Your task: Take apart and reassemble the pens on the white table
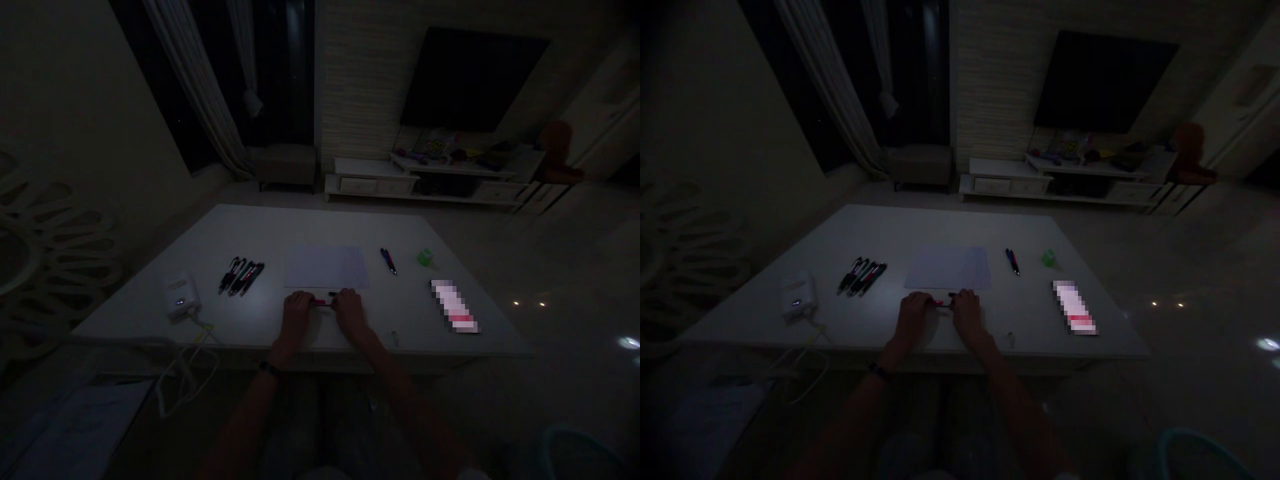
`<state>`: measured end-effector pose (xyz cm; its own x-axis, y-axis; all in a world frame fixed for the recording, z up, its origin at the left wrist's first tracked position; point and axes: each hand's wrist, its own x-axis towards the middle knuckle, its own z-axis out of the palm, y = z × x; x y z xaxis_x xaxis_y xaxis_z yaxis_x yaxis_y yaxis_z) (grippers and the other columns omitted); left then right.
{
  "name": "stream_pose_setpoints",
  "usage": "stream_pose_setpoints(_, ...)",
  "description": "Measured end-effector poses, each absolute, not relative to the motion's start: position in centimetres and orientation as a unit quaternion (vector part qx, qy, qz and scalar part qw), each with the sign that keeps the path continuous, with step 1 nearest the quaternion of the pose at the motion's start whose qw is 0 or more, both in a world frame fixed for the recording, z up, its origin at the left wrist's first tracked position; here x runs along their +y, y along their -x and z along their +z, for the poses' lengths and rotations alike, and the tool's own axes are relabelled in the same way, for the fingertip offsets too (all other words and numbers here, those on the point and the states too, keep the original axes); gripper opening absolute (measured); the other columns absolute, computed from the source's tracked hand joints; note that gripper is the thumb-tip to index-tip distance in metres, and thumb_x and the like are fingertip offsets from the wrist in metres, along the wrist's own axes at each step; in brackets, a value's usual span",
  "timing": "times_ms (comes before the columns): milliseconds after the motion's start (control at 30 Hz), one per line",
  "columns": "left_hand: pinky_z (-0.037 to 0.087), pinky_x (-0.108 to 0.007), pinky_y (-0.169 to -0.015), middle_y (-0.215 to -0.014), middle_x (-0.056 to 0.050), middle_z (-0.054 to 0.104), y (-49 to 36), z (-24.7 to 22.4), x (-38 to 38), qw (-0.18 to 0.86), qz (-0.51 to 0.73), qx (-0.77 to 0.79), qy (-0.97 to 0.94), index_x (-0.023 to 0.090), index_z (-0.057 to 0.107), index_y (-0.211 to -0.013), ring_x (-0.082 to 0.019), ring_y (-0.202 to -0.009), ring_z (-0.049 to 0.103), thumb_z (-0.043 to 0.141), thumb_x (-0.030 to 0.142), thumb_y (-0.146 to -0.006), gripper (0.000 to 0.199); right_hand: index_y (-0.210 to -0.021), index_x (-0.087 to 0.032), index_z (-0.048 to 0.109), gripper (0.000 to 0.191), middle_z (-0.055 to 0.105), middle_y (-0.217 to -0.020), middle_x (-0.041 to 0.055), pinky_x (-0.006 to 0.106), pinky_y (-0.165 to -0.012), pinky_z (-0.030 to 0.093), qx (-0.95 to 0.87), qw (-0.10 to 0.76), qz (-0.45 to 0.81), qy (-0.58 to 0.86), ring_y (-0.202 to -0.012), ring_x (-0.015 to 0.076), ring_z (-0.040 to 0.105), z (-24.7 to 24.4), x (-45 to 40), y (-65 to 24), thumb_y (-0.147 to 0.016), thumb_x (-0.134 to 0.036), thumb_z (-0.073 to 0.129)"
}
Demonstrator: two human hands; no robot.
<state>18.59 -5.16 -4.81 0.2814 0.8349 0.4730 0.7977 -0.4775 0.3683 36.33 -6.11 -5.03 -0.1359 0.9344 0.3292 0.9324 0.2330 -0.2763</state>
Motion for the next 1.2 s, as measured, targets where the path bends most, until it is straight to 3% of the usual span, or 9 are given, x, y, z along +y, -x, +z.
stream_pose_setpoints(133, 0.045, -0.033, -0.081, -0.1, -0.006, 0.06, -18.4, -5.2, -4.8, 0.064, 0.394, 0.52, -0.756, 0.019, 0.052, -0.112, -0.018, -0.091, 0.056, 0.042, 0.009, -0.084, 0.031, -0.086, -0.017, 0.06, 0.016, 0.061, -0.086, 0.0094, 0.034, -0.077, 0.031, -0.739, 0.257, 0.0, 0.623, -0.087, 0.0218, 0.049, -5.4, -7.1, -37.7, -0.085, -0.009, 0.046)
stream_pose_setpoints(233, 0.047, -0.028, -0.079, -0.106, -0.006, 0.055, -18.3, -5.0, -4.9, 0.084, 0.376, 0.502, -0.774, 0.022, 0.052, -0.116, -0.016, -0.095, 0.055, 0.044, 0.003, -0.078, 0.044, -0.096, -0.018, 0.061, 0.022, 0.063, -0.084, 0.0072, 0.032, -0.078, 0.031, -0.742, 0.296, 0.018, 0.602, -0.083, 0.0197, 0.051, -5.2, -7.6, -38.8, -0.084, -0.008, 0.045)
stream_pose_setpoints(567, 0.047, -0.03, -0.083, -0.103, -0.006, 0.054, -18.5, -4.4, -5.1, 0.085, 0.368, 0.483, -0.79, 0.02, 0.057, -0.107, -0.017, -0.096, 0.052, 0.044, 0.002, -0.074, 0.04, -0.091, -0.019, 0.066, 0.026, 0.064, -0.081, 0.0057, 0.032, -0.079, 0.031, -0.741, 0.352, 0.003, 0.572, -0.083, 0.019, 0.051, -4.3, -7.7, -39.1, -0.081, -0.006, 0.045)
stream_pose_setpoints(833, 0.042, -0.034, -0.084, -0.099, -0.006, 0.056, -18.8, -4.6, -5.3, 0.037, 0.293, 0.451, -0.842, 0.021, 0.057, -0.104, -0.019, -0.094, 0.051, 0.048, 0.006, -0.078, 0.032, -0.092, -0.021, 0.067, 0.02, 0.065, -0.081, 0.0061, 0.034, -0.082, 0.032, -0.779, 0.315, -0.007, 0.541, -0.086, 0.0197, 0.052, -3.7, -7.4, -38.6, -0.084, -0.013, 0.05)
stream_pose_setpoints(1200, 0.033, -0.036, -0.076, -0.091, -0.006, 0.056, -19.5, -4.0, -5.9, -0.049, 0.204, 0.456, -0.865, 0.024, 0.054, -0.107, -0.021, -0.088, 0.048, 0.047, 0.023, -0.087, 0.021, -0.098, -0.021, 0.064, 0.021, 0.064, -0.074, 0.0026, 0.031, -0.075, 0.044, -0.743, 0.391, 0.176, 0.514, -0.075, 0.017, 0.058, -3.0, -6.8, -37.4, -0.078, -0.018, 0.059)
